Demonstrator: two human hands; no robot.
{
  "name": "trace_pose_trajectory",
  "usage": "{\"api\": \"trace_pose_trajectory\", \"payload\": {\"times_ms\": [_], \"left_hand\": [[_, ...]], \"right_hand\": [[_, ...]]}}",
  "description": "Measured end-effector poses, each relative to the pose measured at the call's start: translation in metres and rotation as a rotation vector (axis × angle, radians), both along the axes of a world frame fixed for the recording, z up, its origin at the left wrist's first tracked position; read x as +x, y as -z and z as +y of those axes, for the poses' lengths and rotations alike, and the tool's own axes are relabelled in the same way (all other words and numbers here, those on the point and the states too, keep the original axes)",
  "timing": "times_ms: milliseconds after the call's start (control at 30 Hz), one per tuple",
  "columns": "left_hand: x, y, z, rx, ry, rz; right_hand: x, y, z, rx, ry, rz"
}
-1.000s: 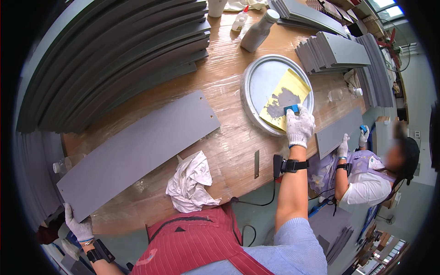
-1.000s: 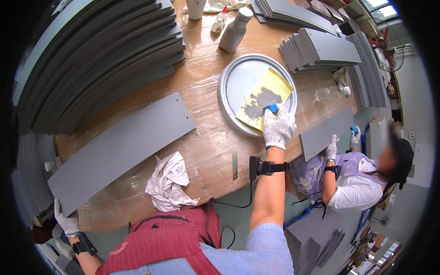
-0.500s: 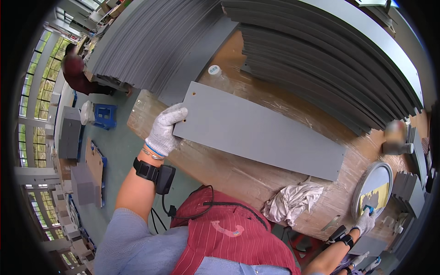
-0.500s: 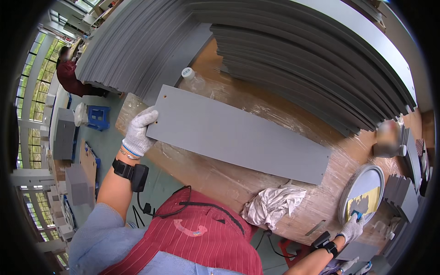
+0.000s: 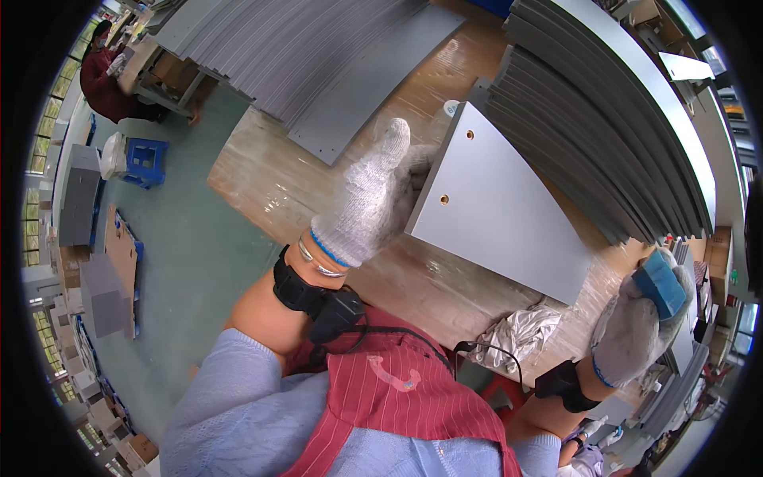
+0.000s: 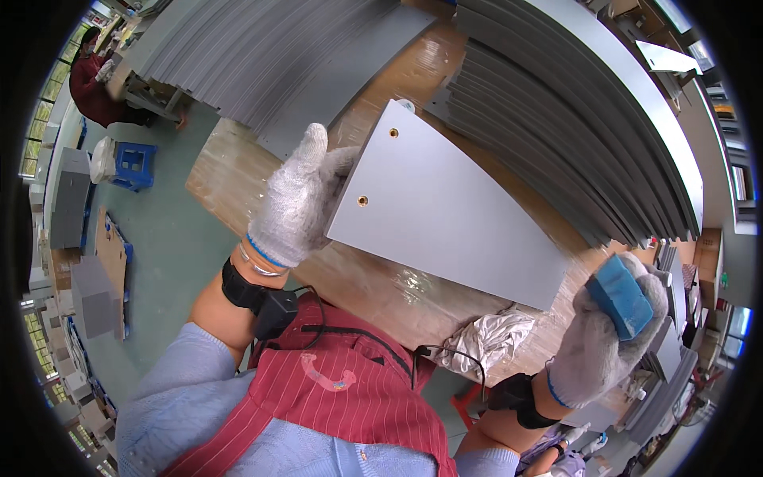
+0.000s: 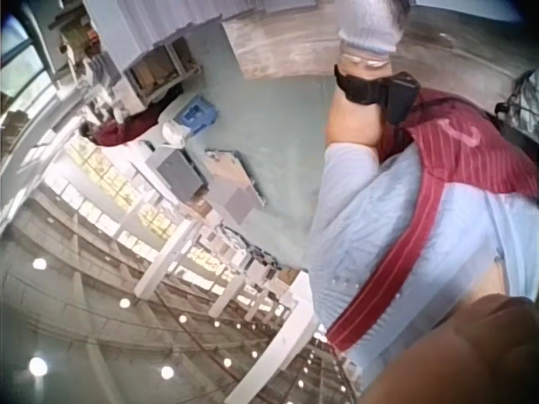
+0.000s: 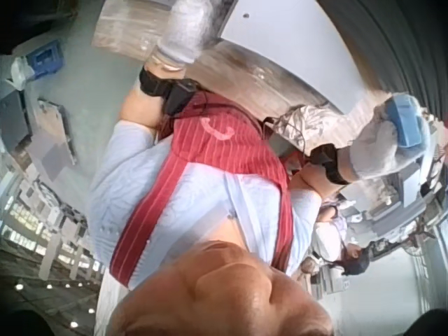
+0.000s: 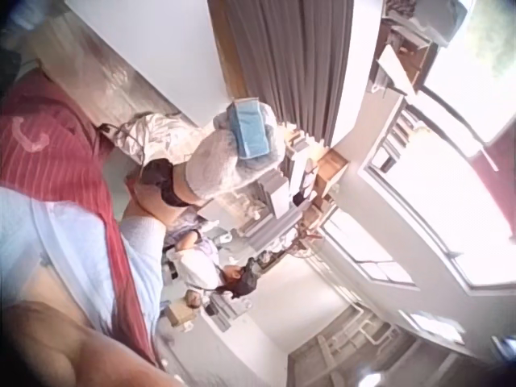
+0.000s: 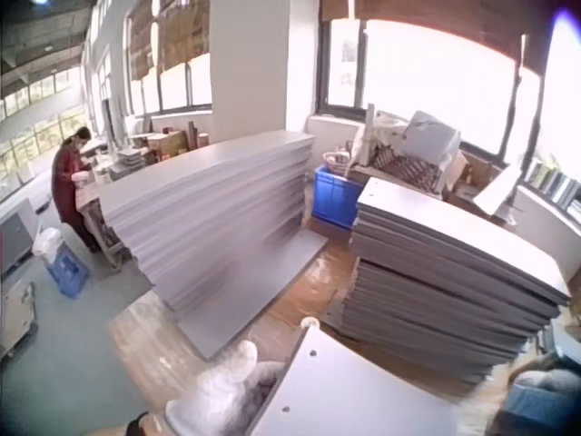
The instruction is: The person cleans and sands gray metal panels on a wooden workbench. They wipe the panels with a white cloth, apply a liquid from a bottle, and use a blue sanding block to smooth the edges and surfaces. The person handles the panels one at a time, flipping them over to treat different sides.
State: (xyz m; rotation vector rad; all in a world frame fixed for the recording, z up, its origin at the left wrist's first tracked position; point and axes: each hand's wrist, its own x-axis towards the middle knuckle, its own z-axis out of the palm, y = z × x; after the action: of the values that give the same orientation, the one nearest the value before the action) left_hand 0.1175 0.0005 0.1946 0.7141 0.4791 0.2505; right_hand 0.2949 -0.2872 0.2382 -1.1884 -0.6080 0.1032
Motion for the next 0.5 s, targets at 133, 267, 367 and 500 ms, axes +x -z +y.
{"api": "trace_pose_trajectory", "payload": {"times_ms": [133, 267, 367, 500], "left_hand": [[-0.004, 0.005, 0.005, 0.000, 0.050, -0.055], [-0.002, 0.010, 0.011, -0.043, 0.105, -0.161], [0.000, 0.006, 0.011, -0.107, 0.081, -0.123], [0.002, 0.010, 0.015, -0.074, 0.103, -0.106]], "right_hand": [[-0.048, -0.009, 0.069, -0.360, -0.089, -0.261], [-0.070, -0.018, 0.111, -0.440, -0.260, -0.362], [-0.077, -0.023, 0.124, -0.568, -0.301, -0.452], [-0.079, -0.028, 0.137, -0.651, -0.336, -0.573]]}}
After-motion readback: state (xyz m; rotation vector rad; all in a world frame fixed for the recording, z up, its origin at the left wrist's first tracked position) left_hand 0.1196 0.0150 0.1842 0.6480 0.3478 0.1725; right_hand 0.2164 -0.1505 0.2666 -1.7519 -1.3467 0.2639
